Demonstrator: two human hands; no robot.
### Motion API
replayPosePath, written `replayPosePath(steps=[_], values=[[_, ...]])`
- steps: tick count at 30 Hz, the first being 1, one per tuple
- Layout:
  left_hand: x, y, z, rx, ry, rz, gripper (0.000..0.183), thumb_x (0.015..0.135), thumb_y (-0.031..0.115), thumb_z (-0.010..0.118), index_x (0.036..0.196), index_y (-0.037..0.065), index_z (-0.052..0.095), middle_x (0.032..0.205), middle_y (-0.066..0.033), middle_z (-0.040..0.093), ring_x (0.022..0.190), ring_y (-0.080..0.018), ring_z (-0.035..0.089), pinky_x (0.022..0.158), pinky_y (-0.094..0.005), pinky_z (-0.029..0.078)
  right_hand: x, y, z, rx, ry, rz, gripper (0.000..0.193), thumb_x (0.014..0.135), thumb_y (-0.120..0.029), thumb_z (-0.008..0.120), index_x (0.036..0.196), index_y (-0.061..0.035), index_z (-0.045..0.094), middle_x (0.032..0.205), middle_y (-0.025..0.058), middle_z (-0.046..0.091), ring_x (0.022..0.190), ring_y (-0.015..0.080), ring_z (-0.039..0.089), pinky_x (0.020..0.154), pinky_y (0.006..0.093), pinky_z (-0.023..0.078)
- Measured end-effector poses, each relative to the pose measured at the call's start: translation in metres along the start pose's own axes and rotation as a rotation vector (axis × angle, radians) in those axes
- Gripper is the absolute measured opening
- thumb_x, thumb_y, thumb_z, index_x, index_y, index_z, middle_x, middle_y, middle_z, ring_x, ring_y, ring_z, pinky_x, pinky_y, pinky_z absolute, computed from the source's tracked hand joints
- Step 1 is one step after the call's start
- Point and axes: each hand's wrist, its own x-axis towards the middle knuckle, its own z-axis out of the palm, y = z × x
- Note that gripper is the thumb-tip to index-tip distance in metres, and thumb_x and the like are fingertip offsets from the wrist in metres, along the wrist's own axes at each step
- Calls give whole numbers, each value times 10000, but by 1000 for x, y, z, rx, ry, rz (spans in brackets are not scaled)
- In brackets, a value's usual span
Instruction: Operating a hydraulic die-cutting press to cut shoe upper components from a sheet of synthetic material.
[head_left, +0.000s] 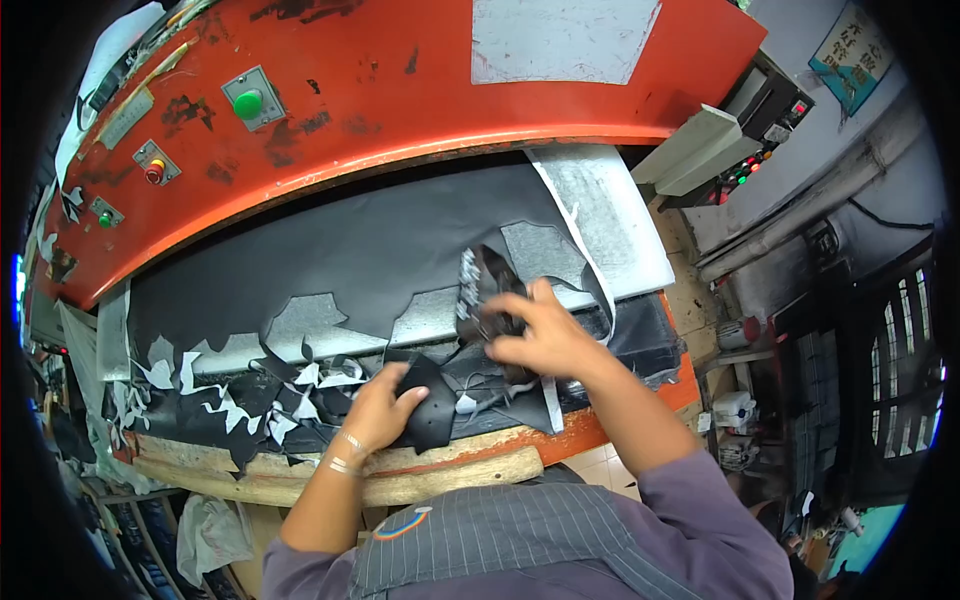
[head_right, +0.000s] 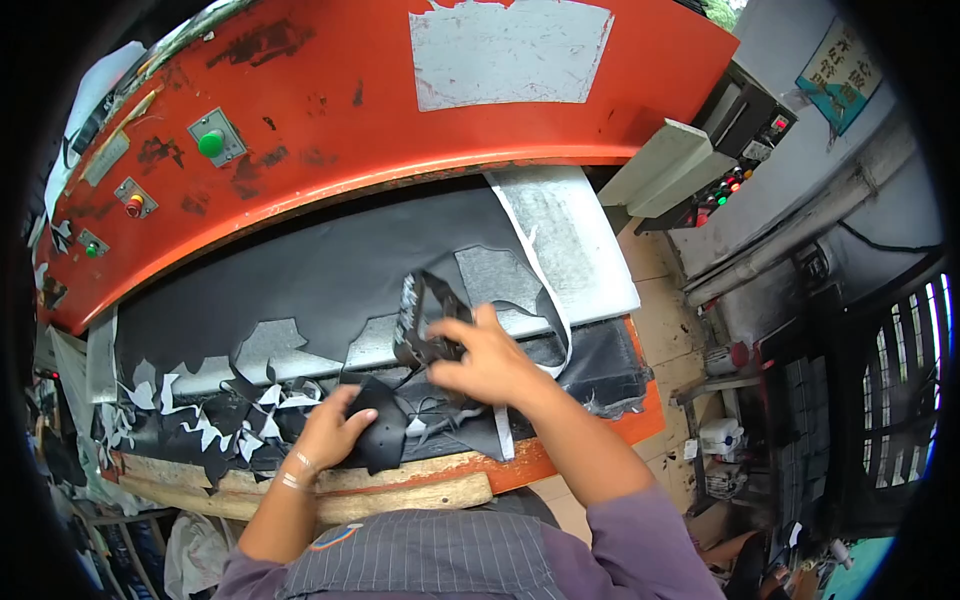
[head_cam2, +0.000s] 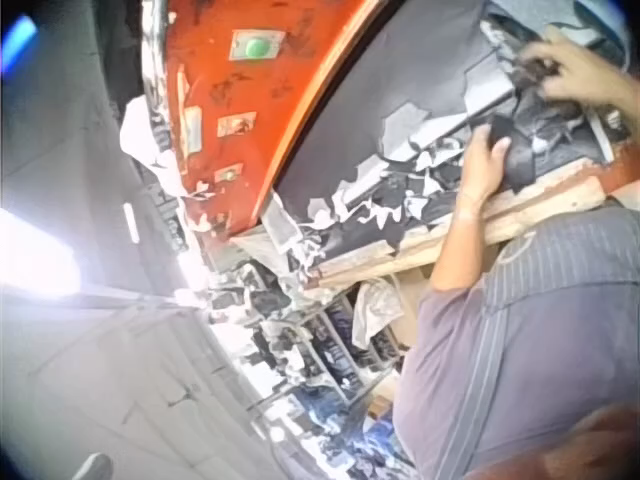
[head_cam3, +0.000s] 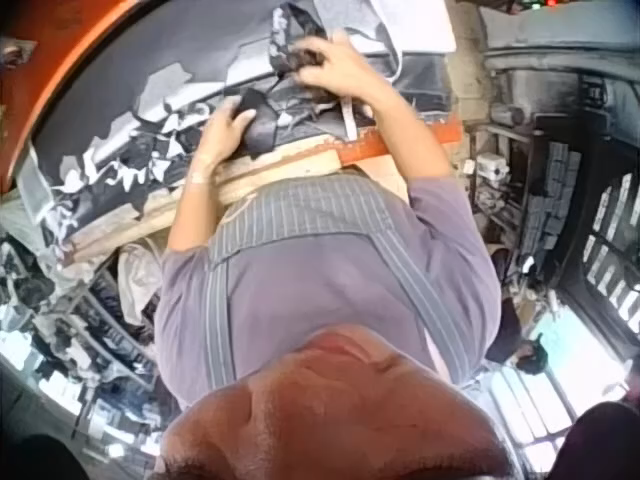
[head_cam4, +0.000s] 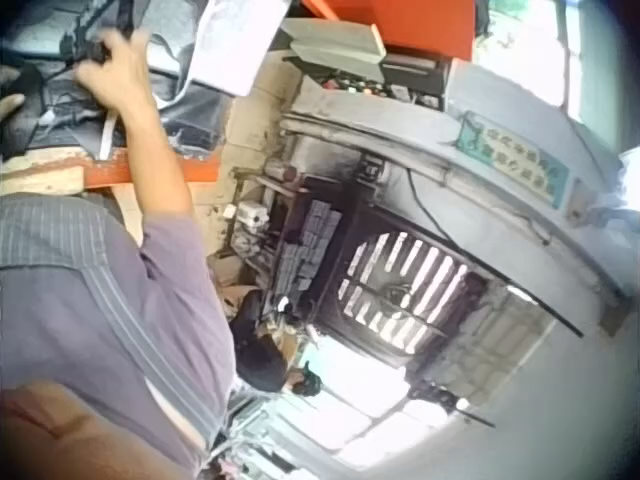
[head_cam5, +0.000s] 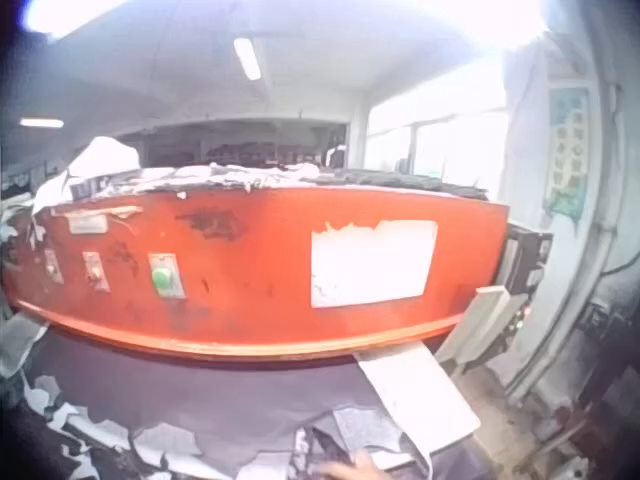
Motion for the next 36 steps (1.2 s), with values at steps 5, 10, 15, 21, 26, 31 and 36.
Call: replayPosePath(steps=[5, 10, 15, 21, 26, 31, 36], values=[[27, 43, -35, 146, 333, 305, 683, 744, 251, 769, 1294, -16, 464, 1173, -187, 570, 1132, -334, 525, 969, -392, 410, 78, 4, 8, -516, 298, -66, 554, 688, -325, 709, 1201, -135, 618, 1140, 286, 457, 1045, 415, 510, 935, 436, 450], [110, 38, -15, 299, 355, 339, 722, 743, 335, 759, 1311, -7, 472, 1290, -228, 523, 1208, -363, 485, 1048, -429, 336, 75, 10, 29, -493, 353, -85, 723, 713, -337, 735, 1353, -116, 480, 1191, 274, 520, 1177, 404, 457, 980, 459, 390], [147, 29, 11, 324, 477, 417, 701, 733, 355, 765, 1281, -8, 522, 1276, -249, 545, 1225, -337, 499, 1090, -422, 302, 56, 63, 35, -433, 597, -230, 936, 716, -399, 753, 1405, 56, 312, 1279, 200, 536, 1217, 316, 472, 1020, 467, 267], [150, 37, 7, 325, 398, 419, 665, 747, 300, 756, 1288, -7, 522, 1285, -215, 554, 1259, -301, 483, 1100, -417, 288, 60, 66, 33, -404, 706, -314, 764, 721, -361, 734, 1289, 71, 462, 1216, 204, 589, 1201, 284, 503, 1015, 474, 308], [151, 41, 2, 334, 340, 483, 635, 783, 287, 726, 1290, -23, 504, 1252, -220, 573, 1267, -286, 478, 1102, -429, 272, 59, 69, 30, -406, 749, -382, 709, 656, -340, 787, 1187, 71, 558, 1206, 241, 587, 1129, 304, 564, 1006, 463, 325], [152, 37, 2, 319, 358, 543, 636, 766, 309, 740, 1254, -40, 529, 1211, -214, 600, 1230, -289, 514, 1092, -453, 290, 63, 66, 32, -414, 793, -396, 670, 628, -305, 784, 1138, 73, 572, 1139, 245, 615, 1077, 307, 594, 987, 445, 364], [144, 33, 0, 330, 372, 558, 636, 779, 328, 727, 1261, -35, 526, 1224, -202, 595, 1236, -267, 510, 1102, -446, 284, 57, 71, 40, -437, 774, -410, 725, 622, -312, 794, 1195, 48, 536, 1153, 231, 614, 1038, 295, 612, 1006, 457, 340]])
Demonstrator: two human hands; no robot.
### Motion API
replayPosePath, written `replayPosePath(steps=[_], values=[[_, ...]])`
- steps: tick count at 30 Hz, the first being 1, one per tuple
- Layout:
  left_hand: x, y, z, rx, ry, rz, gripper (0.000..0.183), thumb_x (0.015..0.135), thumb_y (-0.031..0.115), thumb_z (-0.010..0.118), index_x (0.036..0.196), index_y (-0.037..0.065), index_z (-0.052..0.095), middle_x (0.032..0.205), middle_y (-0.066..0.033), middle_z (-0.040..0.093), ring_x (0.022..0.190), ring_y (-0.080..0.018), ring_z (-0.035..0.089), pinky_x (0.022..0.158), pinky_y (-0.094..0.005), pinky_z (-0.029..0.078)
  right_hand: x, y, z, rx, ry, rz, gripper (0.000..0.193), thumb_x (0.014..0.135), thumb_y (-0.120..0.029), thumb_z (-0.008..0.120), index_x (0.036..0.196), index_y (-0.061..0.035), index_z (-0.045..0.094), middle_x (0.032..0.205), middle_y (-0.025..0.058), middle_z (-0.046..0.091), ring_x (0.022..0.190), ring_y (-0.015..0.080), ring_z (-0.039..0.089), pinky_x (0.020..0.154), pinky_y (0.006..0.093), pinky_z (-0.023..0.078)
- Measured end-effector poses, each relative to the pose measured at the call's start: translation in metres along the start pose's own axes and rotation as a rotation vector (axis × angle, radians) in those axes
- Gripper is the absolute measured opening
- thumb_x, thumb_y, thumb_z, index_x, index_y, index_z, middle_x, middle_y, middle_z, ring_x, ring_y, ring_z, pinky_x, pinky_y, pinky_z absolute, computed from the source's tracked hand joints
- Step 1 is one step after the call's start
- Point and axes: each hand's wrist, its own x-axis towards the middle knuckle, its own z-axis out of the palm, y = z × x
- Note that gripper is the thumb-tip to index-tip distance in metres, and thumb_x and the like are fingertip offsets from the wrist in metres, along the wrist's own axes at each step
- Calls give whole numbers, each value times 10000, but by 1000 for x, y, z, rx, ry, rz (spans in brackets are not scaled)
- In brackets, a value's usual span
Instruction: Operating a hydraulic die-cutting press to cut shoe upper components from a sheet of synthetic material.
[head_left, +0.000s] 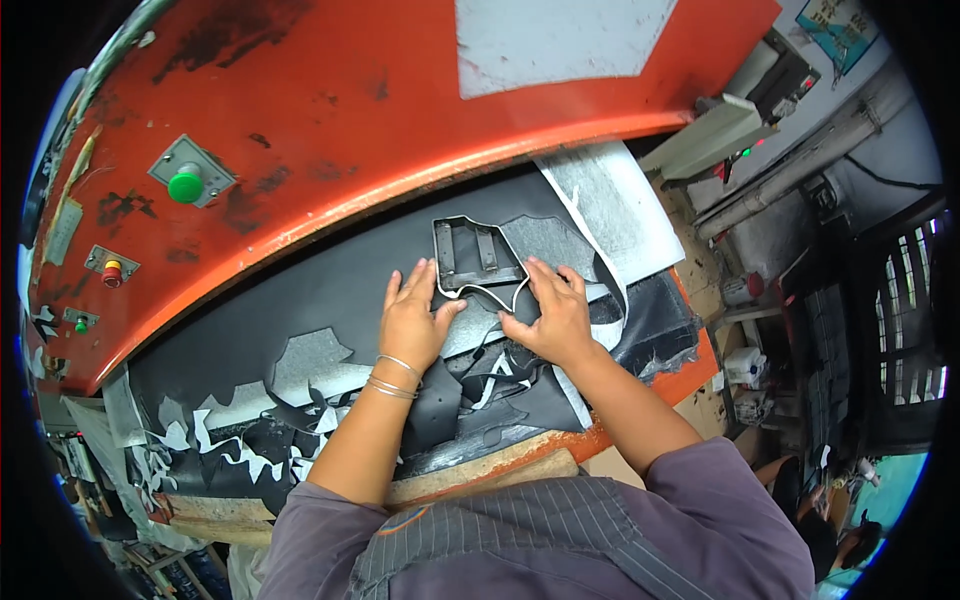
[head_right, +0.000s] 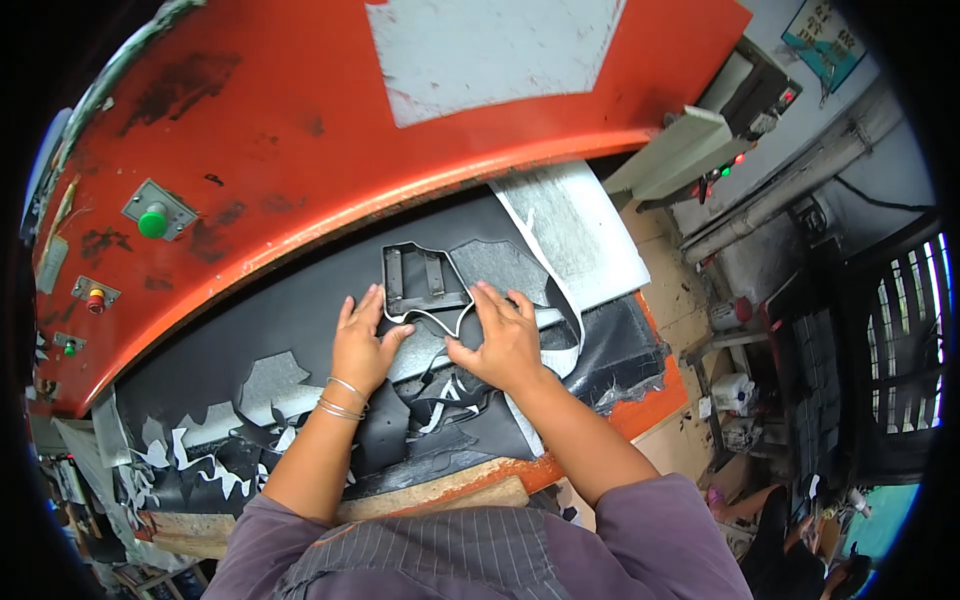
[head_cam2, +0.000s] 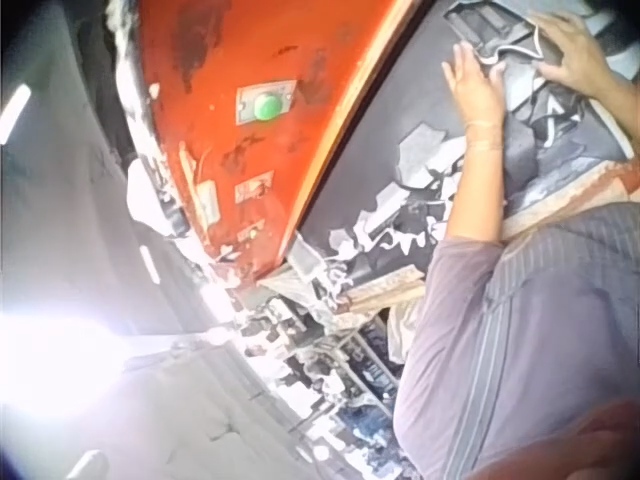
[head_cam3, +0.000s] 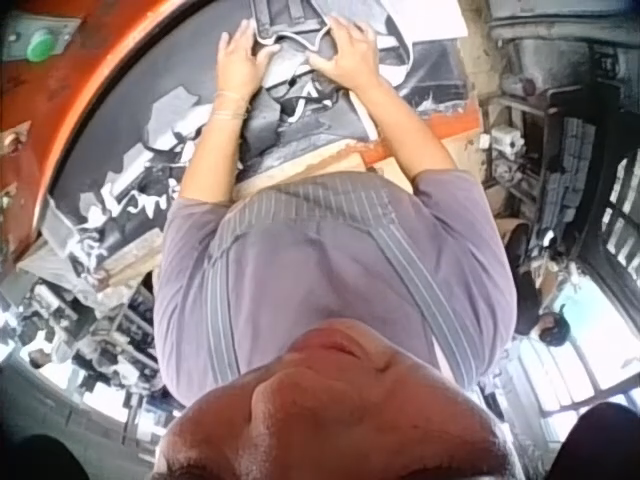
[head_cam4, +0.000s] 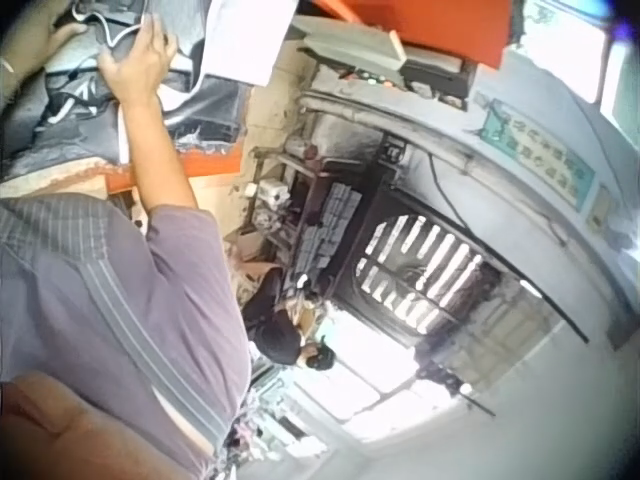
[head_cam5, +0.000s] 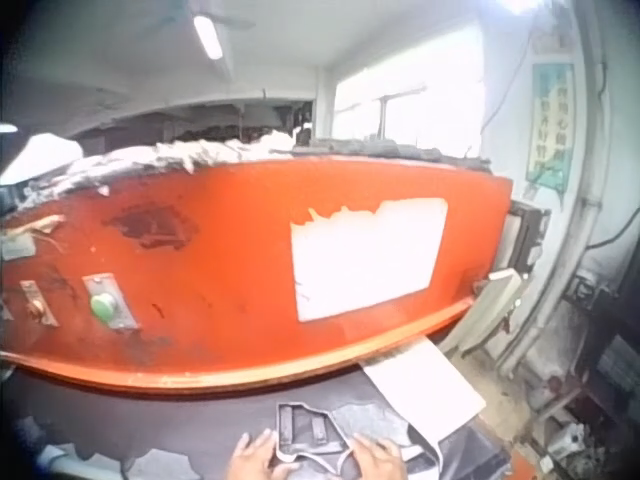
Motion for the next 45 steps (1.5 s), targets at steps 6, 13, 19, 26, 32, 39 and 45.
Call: replayPosePath(steps=[6, 13, 19, 26, 32, 39, 45], values=[[-37, -9, -35, -28, -52, -13, 655, 805, 364, 696, 1319, 11, 495, 1357, -202, 492, 1317, -325, 409, 1122, -413, 263, -7, -30, -14, -155, -125, 151, 845, 696, -479, 757, 1317, 10, 458, 1314, 231, 511, 1267, 341, 450, 1076, 501, 251], [-175, -158, -215, -511, 883, -523, 498, 907, 120, 614, 1337, -55, 435, 1362, -173, 491, 1244, -243, 490, 1048, -362, 376, -15, -146, -34, 279, 18, -115, 655, 723, -279, 802, 1253, -12, 525, 1067, 183, 628, 959, 291, 598, 846, 387, 468], [-231, -250, -372, 308, 1449, -525, 678, 871, 171, 584, 1426, -63, 274, 1493, -245, 279, 1407, -328, 244, 1127, -367, 226, 65, -310, -30, 466, 184, -354, 423, 794, -344, 723, 1036, -64, 519, 810, 111, 638, 686, 310, 638, 576, 386, 505], [-325, -216, -386, 49, 801, -422, 355, 943, 94, 444, 1263, -14, 554, 1264, -146, 582, 1131, -203, 556, 973, -320, 395, 0, -297, -23, 410, -5, -270, 382, 849, -364, 656, 1007, -69, 471, 714, 163, 634, 621, 386, 620, 507, 457, 481], [-330, -37, -207, -296, 236, -477, 134, 815, 107, 677, 899, 8, 711, 832, -97, 703, 752, -163, 648, 691, -275, 509, -140, -229, -64, -3, -681, -186, 485, 734, -412, 745, 1006, -47, 576, 997, 145, 606, 984, 330, 566, 831, 408, 467], [-209, 45, -81, -45, 228, -306, 708, 741, 344, 757, 1295, 4, 477, 1243, -188, 533, 1166, -367, 467, 1002, -427, 380, -177, -213, -62, -70, -526, -169, 451, 560, -220, 833, 895, -26, 602, 937, 135, 584, 966, 305, 562, 843, 392, 477], [-174, 35, -66, -20, 86, -440, 412, 767, 283, 729, 1093, 56, 620, 1077, -131, 625, 1035, -330, 541, 895, -409, 422, -172, -210, -61, -41, -603, -179, 430, 563, -214, 831, 882, -30, 609, 921, 129, 588, 957, 307, 566, 853, 393, 473]])
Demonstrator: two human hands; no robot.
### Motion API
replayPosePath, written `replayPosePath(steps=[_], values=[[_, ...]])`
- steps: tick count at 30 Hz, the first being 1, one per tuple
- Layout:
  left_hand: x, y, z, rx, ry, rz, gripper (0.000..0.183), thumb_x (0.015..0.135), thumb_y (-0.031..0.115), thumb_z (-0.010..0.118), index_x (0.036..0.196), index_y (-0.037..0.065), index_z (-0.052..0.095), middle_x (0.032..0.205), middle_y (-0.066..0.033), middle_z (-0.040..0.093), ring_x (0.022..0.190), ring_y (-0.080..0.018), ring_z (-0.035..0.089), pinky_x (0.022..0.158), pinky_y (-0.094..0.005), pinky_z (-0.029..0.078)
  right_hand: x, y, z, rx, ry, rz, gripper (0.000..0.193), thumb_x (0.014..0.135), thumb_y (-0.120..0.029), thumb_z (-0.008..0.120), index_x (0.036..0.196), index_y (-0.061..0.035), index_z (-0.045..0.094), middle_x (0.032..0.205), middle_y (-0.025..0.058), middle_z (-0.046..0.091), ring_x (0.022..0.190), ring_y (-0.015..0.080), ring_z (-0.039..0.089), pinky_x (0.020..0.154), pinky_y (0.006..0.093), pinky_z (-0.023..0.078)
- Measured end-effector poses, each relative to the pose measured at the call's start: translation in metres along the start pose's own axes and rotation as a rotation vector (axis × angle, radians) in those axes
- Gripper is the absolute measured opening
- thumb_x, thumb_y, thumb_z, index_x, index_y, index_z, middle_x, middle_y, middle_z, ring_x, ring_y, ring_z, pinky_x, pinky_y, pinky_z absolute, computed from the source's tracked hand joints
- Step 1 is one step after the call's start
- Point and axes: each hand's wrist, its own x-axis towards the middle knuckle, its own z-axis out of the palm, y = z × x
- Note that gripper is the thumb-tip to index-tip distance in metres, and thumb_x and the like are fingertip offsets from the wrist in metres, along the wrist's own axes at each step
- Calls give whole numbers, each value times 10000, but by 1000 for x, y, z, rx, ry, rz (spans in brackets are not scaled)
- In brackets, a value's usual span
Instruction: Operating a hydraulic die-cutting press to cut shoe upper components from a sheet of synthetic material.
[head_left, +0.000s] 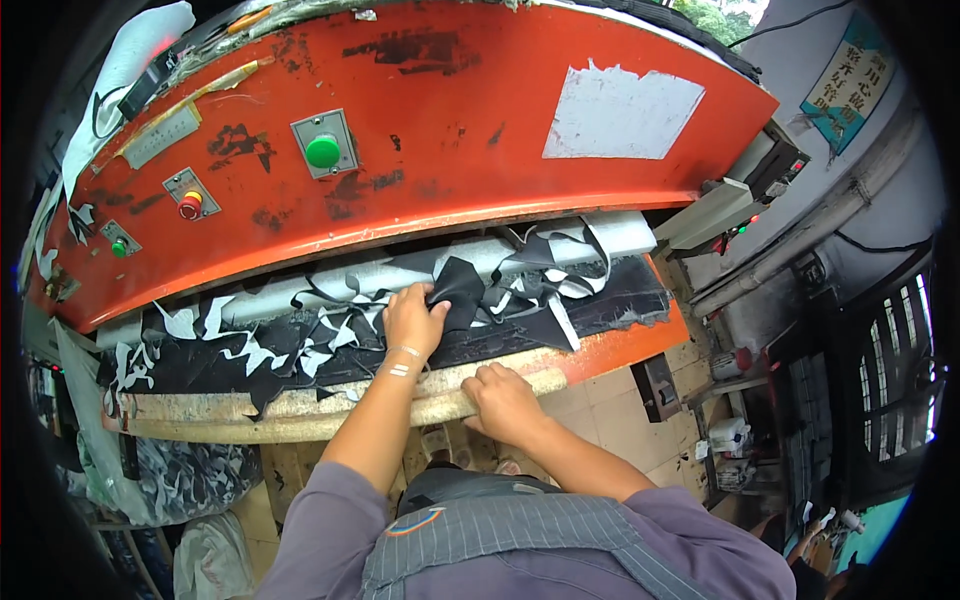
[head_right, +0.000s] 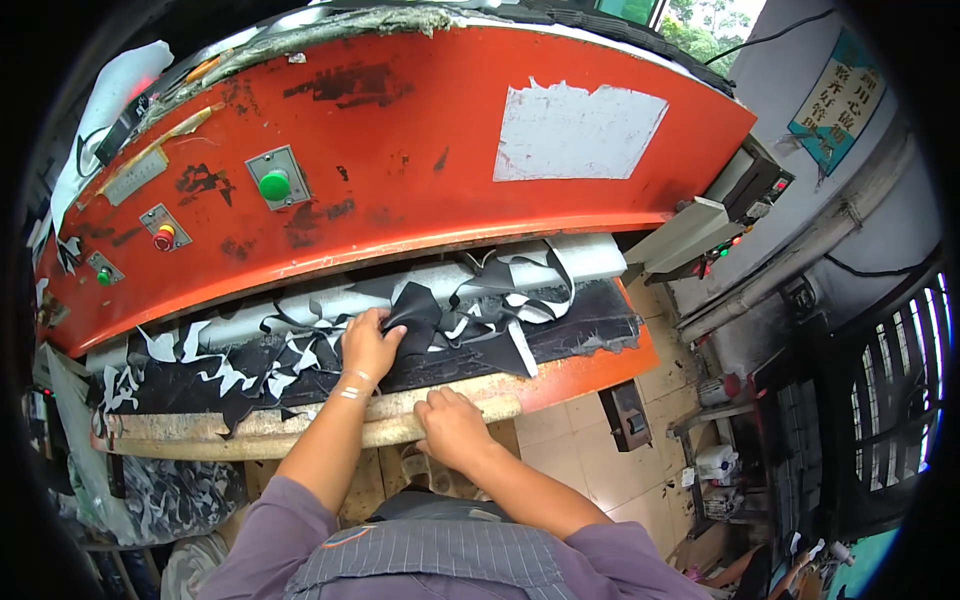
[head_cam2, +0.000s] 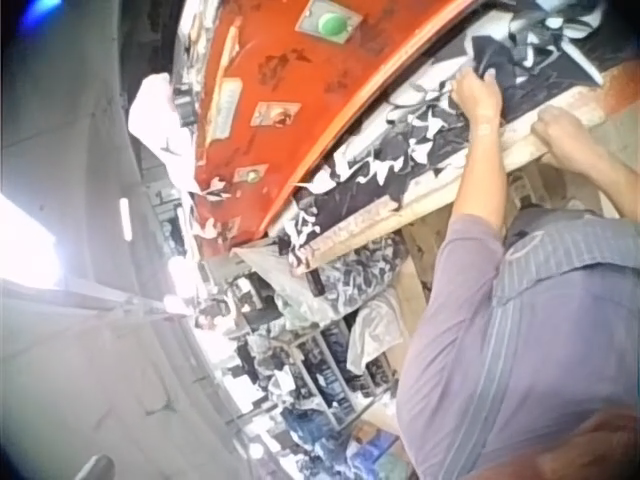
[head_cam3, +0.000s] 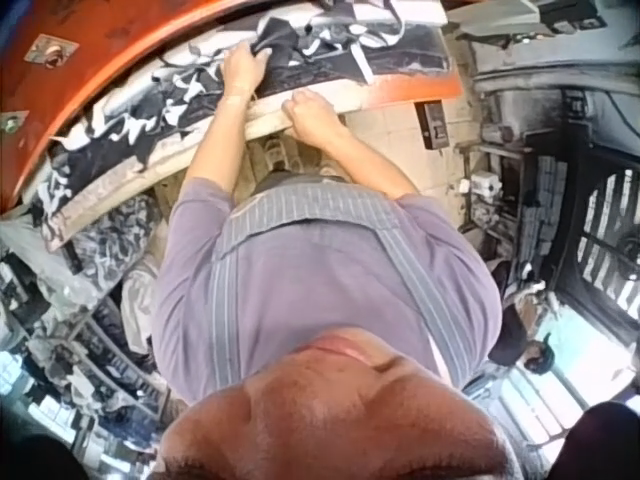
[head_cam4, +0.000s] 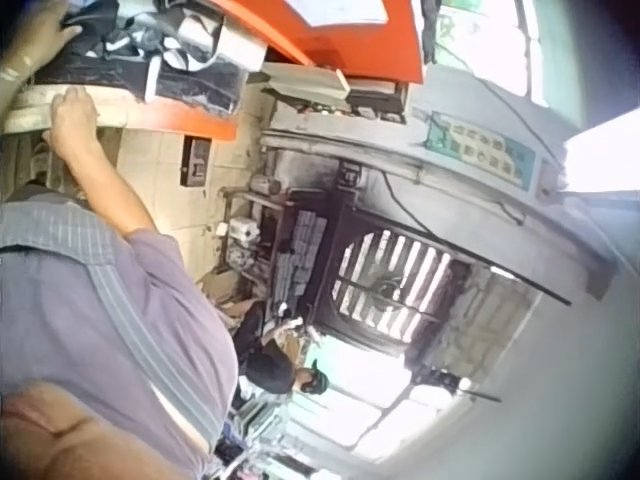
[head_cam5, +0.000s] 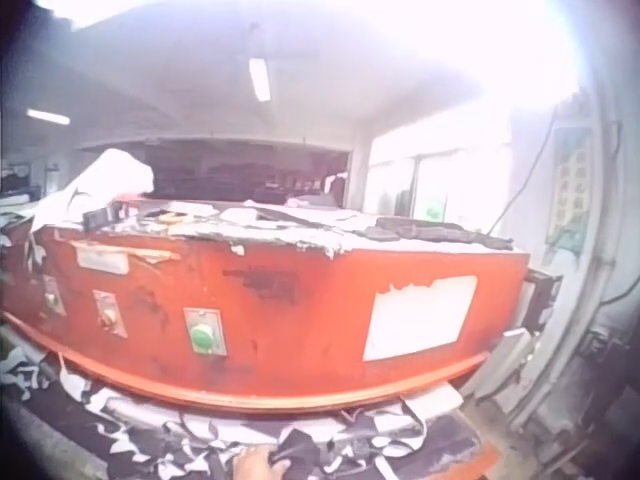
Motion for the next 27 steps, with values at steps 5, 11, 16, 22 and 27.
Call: replayPosePath(steps=[5, 11, 16, 22, 27], values=[[-9, -21, -25, -228, -46, 311, 160, 827, 180, 657, 789, 36, 598, 816, -125, 564, 847, -314, 555, 763, -399, 437, 21, 44, -30, 139, -347, -81, 432, 678, -330, 775, 983, -50, 650, 963, 159, 659, 950, 332, 614, 840, 399, 494], [-5, -34, -61, -49, -514, 93, 304, 797, 69, 601, 1093, 4, 600, 1087, -173, 554, 929, -308, 595, 815, -358, 486, 137, 150, -83, -56, 80, 407, 772, 709, -552, 737, 1323, -157, 487, 1418, 276, 341, 1293, 421, 345, 1005, 492, 397], [59, 10, -29, -485, -403, 111, 448, 794, 48, 587, 1241, 56, 555, 1091, -132, 559, 877, -199, 578, 764, -285, 491, 181, 229, -71, 157, -91, 272, 660, 673, -373, 804, 1228, -123, 546, 1299, 235, 391, 1223, 403, 394, 1019, 418, 374], [86, 62, 44, -573, -410, 167, 788, 764, 193, 747, 1407, 1, 335, 1310, -154, 433, 1040, -224, 548, 822, -299, 487, 122, 247, -85, 1060, 6, 195, 583, 737, -108, 737, 1253, -2, 487, 1178, 63, 445, 1139, 168, 455, 989, 301, 353], [59, 66, 69, -841, -521, 289, 1083, 614, 276, 877, 1433, 6, 222, 1313, -198, 484, 1203, -282, 513, 994, -344, 421, 82, 206, -65, 1077, -290, 87, 550, 725, -142, 761, 1230, -50, 566, 1220, 115, 404, 1177, 246, 432, 1038, 326, 327]])
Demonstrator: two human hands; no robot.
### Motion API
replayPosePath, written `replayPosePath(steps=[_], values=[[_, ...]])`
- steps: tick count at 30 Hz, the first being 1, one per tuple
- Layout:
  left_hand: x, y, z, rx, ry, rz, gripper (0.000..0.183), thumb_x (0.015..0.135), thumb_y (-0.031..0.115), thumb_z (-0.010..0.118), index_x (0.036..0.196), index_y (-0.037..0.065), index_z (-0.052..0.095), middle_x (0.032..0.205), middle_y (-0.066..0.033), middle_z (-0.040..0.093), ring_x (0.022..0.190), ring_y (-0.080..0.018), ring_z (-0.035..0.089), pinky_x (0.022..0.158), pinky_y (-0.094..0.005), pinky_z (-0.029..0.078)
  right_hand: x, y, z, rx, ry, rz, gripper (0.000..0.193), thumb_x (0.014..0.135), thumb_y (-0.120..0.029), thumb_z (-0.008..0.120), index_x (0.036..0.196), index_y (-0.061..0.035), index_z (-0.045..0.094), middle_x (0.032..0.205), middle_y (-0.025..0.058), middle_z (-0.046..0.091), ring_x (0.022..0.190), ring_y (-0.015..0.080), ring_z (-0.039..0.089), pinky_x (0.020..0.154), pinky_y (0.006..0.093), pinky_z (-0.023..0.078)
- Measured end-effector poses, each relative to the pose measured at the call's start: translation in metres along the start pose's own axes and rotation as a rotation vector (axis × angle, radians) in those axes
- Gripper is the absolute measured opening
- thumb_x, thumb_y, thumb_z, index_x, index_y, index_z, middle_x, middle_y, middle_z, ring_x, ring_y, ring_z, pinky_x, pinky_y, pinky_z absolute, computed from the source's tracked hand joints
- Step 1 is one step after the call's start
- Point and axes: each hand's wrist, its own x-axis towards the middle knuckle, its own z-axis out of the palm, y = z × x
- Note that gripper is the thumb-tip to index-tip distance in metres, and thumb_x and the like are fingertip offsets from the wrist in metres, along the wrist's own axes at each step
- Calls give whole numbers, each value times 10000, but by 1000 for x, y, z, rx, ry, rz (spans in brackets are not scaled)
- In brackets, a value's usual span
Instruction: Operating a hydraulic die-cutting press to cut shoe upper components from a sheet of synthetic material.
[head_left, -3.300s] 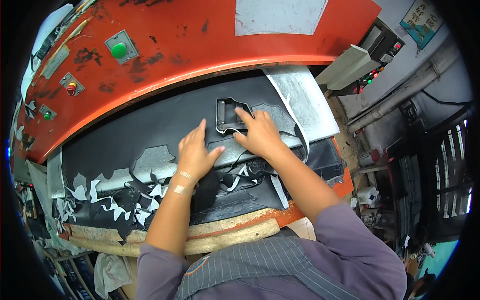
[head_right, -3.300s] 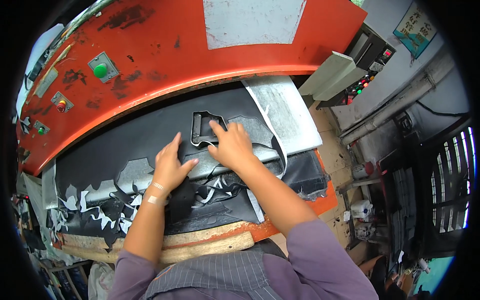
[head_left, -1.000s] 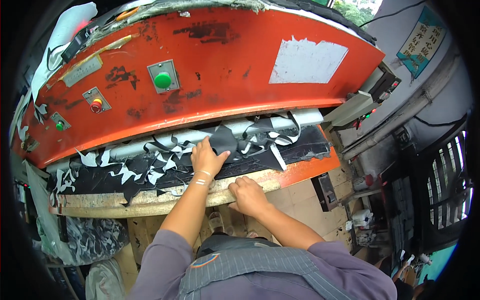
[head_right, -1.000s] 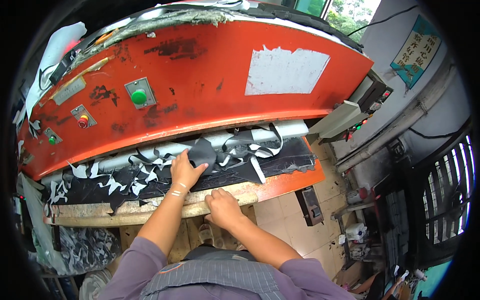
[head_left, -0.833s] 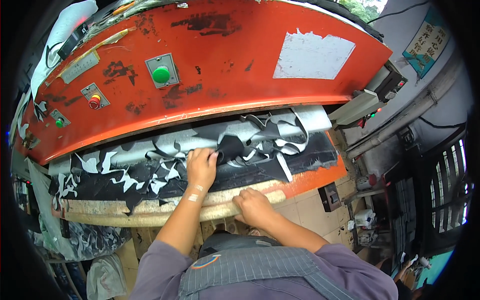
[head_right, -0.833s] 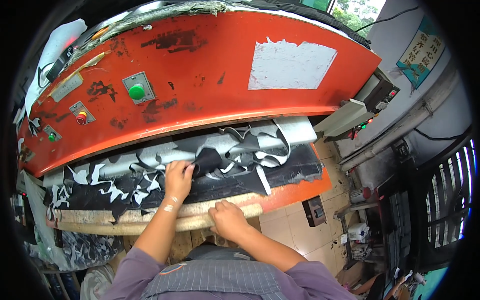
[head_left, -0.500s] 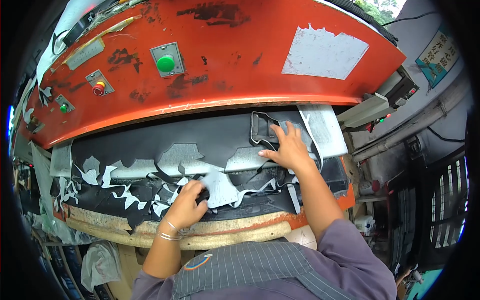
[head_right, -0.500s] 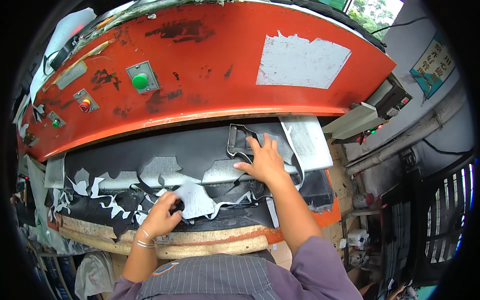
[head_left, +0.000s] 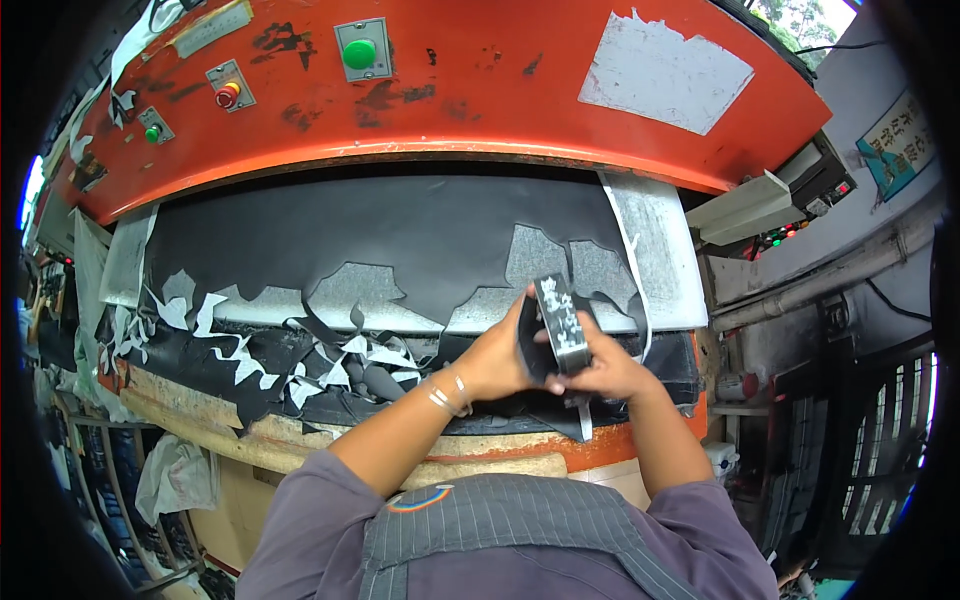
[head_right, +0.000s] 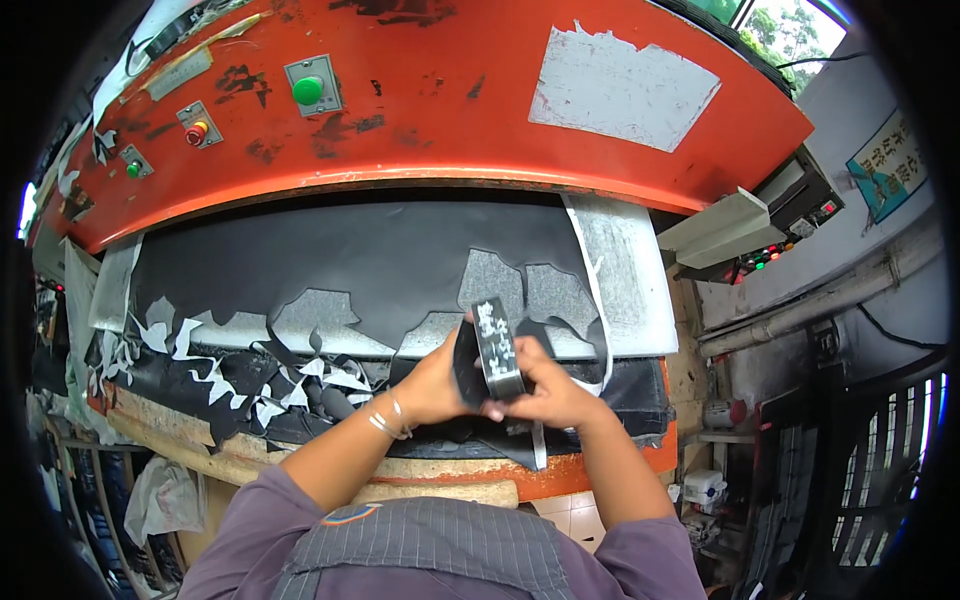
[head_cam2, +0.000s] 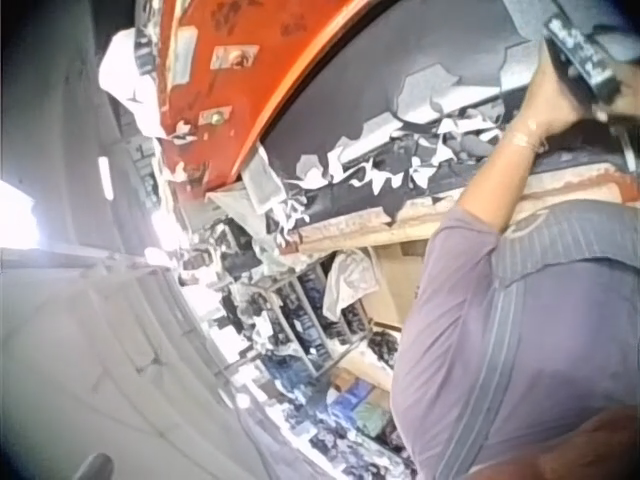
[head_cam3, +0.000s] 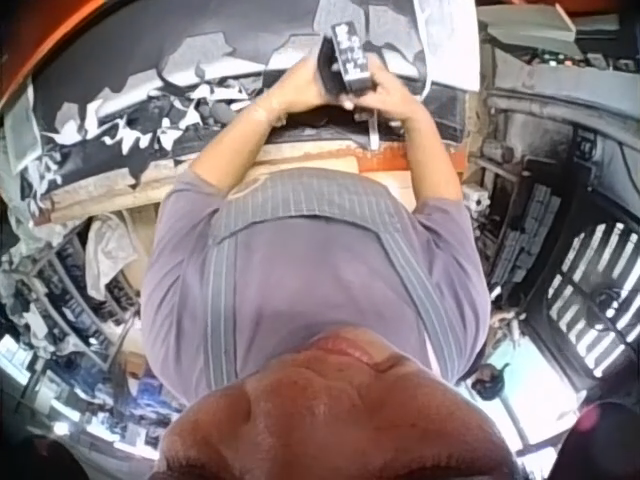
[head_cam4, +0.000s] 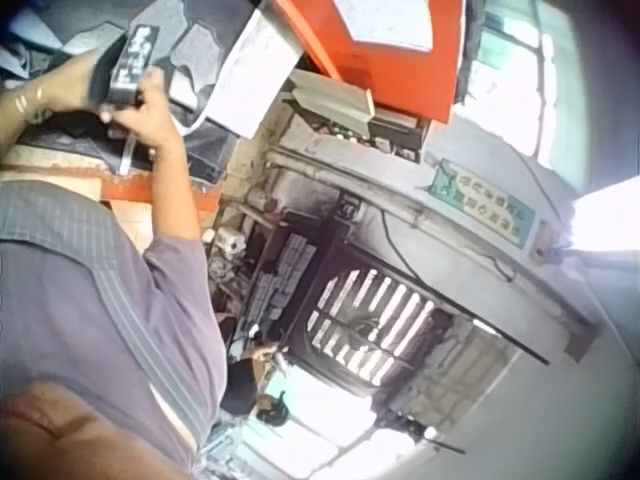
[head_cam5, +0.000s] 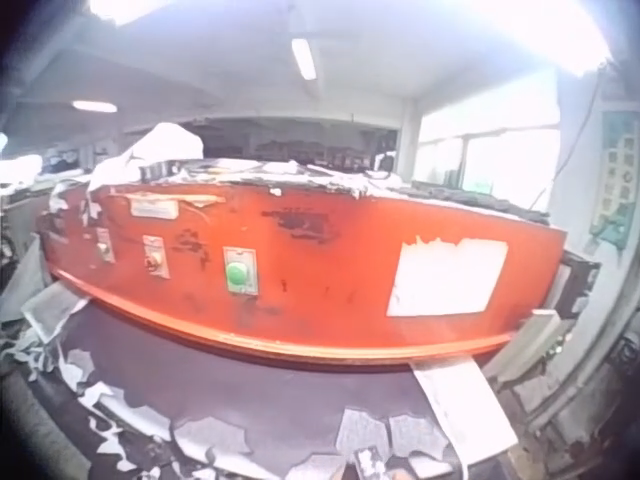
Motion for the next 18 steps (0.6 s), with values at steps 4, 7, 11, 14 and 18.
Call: replayPosePath(steps=[4, 7, 11, 14, 18], values=[[-58, -13, 5, -230, 401, -126, 427, 804, 42, 682, 1181, 3, 485, 1045, -97, 637, 931, -178, 638, 814, -276, 507, 6, -16, 18, -451, -198, -155, 556, 706, -265, 770, 1225, -145, 610, 1179, 151, 413, 1120, 285, 448, 967, 354, 386], [-94, 5, -19, -250, 600, -408, 72, 903, 72, 601, 942, 14, 584, 694, -41, 611, 529, -55, 544, 462, -209, 418, 43, -35, 16, -697, -273, -245, 526, 706, -314, 745, 1192, -154, 626, 1250, 224, 399, 1156, 367, 440, 986, 384, 394], [-146, 1, -54, 599, 359, -558, 379, 796, 169, 728, 1101, 4, 574, 905, -134, 625, 780, -207, 613, 659, -323, 484, 119, -42, 2, -965, -202, -352, 434, 724, -293, 725, 1127, -143, 663, 1304, 254, 415, 1232, 388, 390, 1035, 412, 361], [-128, 31, -62, 550, 495, -533, 567, 796, 205, 717, 1284, 20, 496, 1168, -188, 579, 956, -293, 596, 795, -372, 482, 157, -36, -8, -1050, -220, -343, 375, 740, -285, 706, 1088, -146, 690, 1321, 236, 437, 1250, 365, 377, 1043, 417, 355], [-86, -13, -89, 674, 644, -183, 684, 804, 136, 669, 1390, -25, 353, 1305, -220, 515, 1103, -300, 534, 921, -366, 410, 165, -23, -6, -901, -164, -369, 559, 750, -244, 739, 1277, -171, 570, 1389, 153, 432, 1236, 345, 407, 1058, 432, 333]])
